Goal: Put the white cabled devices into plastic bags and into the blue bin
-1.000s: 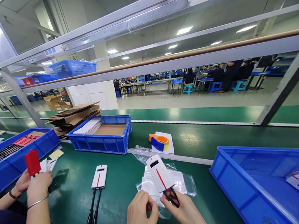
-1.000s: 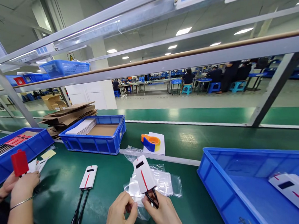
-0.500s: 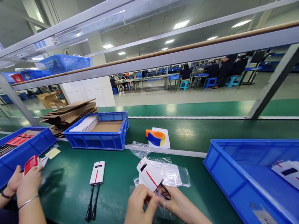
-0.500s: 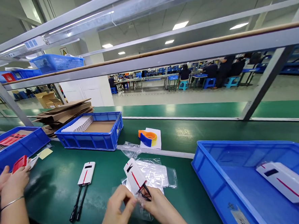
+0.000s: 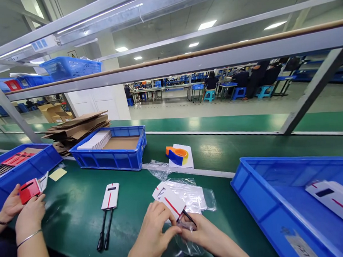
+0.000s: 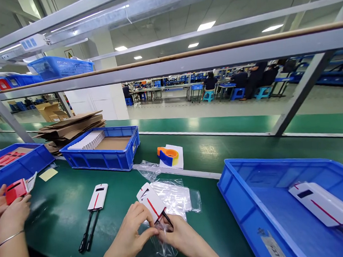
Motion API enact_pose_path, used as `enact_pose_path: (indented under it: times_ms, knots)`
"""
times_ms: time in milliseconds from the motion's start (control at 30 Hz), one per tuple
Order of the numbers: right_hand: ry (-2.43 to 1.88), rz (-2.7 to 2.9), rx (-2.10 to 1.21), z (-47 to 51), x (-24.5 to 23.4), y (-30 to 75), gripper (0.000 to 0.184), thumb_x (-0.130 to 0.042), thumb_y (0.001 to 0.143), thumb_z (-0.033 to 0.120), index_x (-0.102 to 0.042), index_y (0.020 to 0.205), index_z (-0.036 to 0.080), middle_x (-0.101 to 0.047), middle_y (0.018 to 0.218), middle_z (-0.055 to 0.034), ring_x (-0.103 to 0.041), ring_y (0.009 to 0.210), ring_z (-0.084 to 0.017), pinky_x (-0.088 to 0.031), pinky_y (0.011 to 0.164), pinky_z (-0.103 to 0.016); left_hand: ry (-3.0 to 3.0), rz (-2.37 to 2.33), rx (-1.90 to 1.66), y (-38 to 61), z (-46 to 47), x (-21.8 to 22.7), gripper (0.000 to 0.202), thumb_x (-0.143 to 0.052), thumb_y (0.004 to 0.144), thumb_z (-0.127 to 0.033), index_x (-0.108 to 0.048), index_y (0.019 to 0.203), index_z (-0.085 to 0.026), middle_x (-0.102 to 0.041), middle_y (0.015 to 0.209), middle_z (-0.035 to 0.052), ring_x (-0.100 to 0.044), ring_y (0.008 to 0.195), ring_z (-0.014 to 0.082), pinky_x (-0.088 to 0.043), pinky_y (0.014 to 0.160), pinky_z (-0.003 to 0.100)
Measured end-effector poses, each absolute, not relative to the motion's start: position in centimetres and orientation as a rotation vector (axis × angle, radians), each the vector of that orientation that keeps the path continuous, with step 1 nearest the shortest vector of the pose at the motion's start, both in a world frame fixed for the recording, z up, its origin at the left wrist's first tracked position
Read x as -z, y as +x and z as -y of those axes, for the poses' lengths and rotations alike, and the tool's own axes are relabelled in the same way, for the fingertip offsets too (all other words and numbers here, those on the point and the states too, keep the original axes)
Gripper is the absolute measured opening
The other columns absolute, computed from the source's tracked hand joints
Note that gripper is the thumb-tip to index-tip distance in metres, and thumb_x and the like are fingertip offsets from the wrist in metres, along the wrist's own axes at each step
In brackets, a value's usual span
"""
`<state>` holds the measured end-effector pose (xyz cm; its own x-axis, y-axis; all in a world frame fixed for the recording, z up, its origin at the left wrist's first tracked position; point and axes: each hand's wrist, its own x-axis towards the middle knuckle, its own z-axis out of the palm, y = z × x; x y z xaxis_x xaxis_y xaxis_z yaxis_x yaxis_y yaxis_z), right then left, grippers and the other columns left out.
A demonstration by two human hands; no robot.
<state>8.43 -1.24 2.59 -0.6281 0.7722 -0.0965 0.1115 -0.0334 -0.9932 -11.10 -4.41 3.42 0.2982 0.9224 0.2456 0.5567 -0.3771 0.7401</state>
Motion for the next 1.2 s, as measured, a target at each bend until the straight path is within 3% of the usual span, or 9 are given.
enact_pose_path:
  times_ms: [200,367,500,633,767,867,967,1067,1200]
  knots:
    - [-0.938,1.711,-1.718,1.4,-3.2,8.6,0.032,-0.069,0.087,0.043,-0.064,0.102,0.016,-0.064,0.090,-0.0026,-0.056,0.084,-0.021,-0.045,0.079,-0.032,1.673,-1.176,-0.971,-11.5,4.7,-2.2,0.018,-0.051,0.103,-0.030,-0.053,0.088,-0.021,-0.058,0.084,0.0001,-0.050,0.074,0.0163,-0.038,0.069,0.025]
    - [-0.974,1.729,-1.663,1.7,-2.9,8.4,0.031,-0.075,0.084,0.044,-0.067,0.095,0.016,-0.065,0.088,-0.0025,-0.056,0.082,-0.021,-0.045,0.075,-0.031,1.505,-1.238,-0.912,-11.1,4.8,-2.2,0.020,-0.069,0.088,-0.030,-0.052,0.085,-0.020,-0.048,0.073,-0.0051,-0.038,0.063,0.0126,-0.029,0.058,0.024]
    - [-0.998,1.723,-1.584,1.2,-2.8,8.4,0.029,-0.075,0.083,0.043,-0.062,0.089,0.017,-0.063,0.087,-0.0023,-0.057,0.082,-0.022,-0.047,0.075,-0.031,1.450,-1.233,-0.875,-11.0,4.9,-2.1,0.024,-0.071,0.084,-0.028,-0.051,0.073,-0.020,-0.049,0.066,-0.0049,-0.042,0.062,0.0126,-0.030,0.058,0.023]
    - [-1.008,1.758,-1.459,0.5,-3.0,8.8,0.029,-0.061,0.093,0.047,-0.062,0.096,0.017,-0.066,0.090,-0.0046,-0.061,0.081,-0.022,-0.050,0.072,-0.031,1.374,-1.160,-0.912,-11.0,4.5,-1.2,0.037,-0.069,0.088,-0.046,-0.051,0.070,-0.020,-0.048,0.059,-0.0050,-0.043,0.055,0.0125,-0.031,0.055,0.024]
    - [-1.032,1.895,-1.267,0.7,-3.1,8.7,0.029,-0.057,0.098,0.045,-0.065,0.097,0.017,-0.070,0.086,-0.0042,-0.065,0.078,-0.022,-0.053,0.067,-0.028,1.404,-1.116,-1.037,-11.1,4.2,-0.9,0.044,-0.067,0.091,-0.057,-0.056,0.075,-0.018,-0.048,0.065,-0.0036,-0.041,0.061,0.0126,-0.030,0.058,0.024]
    - [-1.067,2.024,-1.036,1.1,-2.7,8.6,0.032,-0.049,0.104,0.042,-0.065,0.089,0.018,-0.070,0.076,-0.0022,-0.067,0.068,-0.019,-0.051,0.058,-0.025,1.442,-1.121,-1.034,-11.5,4.1,-1.2,0.048,-0.063,0.093,-0.061,-0.055,0.074,-0.018,-0.047,0.065,-0.0036,-0.040,0.062,0.0127,-0.030,0.059,0.024]
    - [-1.110,2.128,-0.641,0.7,-1.8,9.3,0.038,-0.043,0.107,0.038,-0.063,0.081,0.019,-0.068,0.067,-0.0023,-0.062,0.054,-0.018,-0.042,0.049,-0.025,1.433,-1.153,-1.064,-13.1,4.1,-1.1,0.055,-0.057,0.094,-0.068,-0.053,0.071,-0.018,-0.045,0.063,-0.0040,-0.038,0.060,0.0125,-0.029,0.058,0.024]
    - [-1.078,2.173,-0.186,-0.2,-1.0,10.6,0.038,-0.037,0.107,0.031,-0.068,0.090,0.016,-0.071,0.073,-0.0078,-0.061,0.053,-0.020,-0.035,0.047,-0.029,1.359,-1.204,-1.129,-15.6,4.0,-0.5,0.056,-0.055,0.094,-0.071,-0.052,0.073,-0.019,-0.041,0.063,-0.0056,-0.034,0.058,0.0114,-0.026,0.056,0.023]
    - [-0.962,2.178,0.245,-0.7,-1.3,11.9,0.036,-0.034,0.108,0.015,-0.070,0.107,0.015,-0.075,0.085,-0.0102,-0.068,0.072,-0.022,-0.043,0.061,-0.030,1.248,-1.255,-1.214,-18.3,4.1,0.5,0.059,-0.057,0.091,-0.074,-0.048,0.073,-0.019,-0.036,0.063,-0.0070,-0.029,0.058,0.0106,-0.025,0.055,0.022]
